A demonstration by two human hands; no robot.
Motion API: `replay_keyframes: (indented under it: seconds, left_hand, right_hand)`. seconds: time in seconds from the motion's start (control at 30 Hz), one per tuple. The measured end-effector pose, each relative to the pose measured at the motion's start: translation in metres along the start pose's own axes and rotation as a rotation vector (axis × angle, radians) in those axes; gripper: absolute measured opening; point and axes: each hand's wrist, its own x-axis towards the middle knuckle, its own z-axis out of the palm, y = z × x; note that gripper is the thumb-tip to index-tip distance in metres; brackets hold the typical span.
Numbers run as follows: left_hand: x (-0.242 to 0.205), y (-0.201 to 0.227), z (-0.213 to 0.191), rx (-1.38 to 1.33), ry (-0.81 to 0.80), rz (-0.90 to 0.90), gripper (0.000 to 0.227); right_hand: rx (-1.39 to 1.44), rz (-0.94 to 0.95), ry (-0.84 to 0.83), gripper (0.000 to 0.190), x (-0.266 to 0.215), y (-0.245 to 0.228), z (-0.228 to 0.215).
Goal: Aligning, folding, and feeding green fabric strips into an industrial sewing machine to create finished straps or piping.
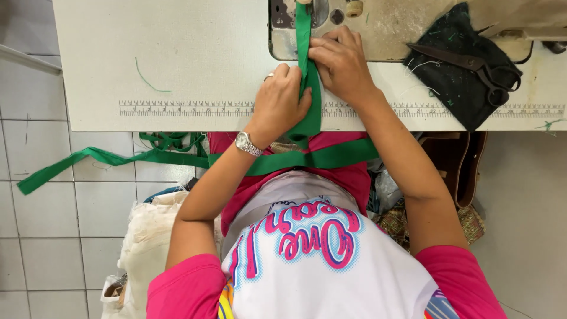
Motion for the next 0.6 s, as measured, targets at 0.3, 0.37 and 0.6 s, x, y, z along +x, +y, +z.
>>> replay_keyframes:
  seconds: [0.3, 0.37, 0.6]
  left_hand:
    - [-0.087, 0.026, -0.031, -1.702, -0.086, -0.816, 0.042]
    - [-0.111, 0.026, -0.023, -1.772, -0.083, -0.856, 0.033]
    - [-0.125, 0.042, -0.015, -1.751, 0.032, -0.697, 0.04]
  right_hand:
    - [0.165, 0.213, 0.077, 0.041, -0.025, -0.031, -0.03]
    - [0.102, 0.228, 0.107, 0.031, -0.042, -0.051, -0.019]
    - [0.102, -0.025, 0.433, 0.022, -0.046, -0.105, -0.003]
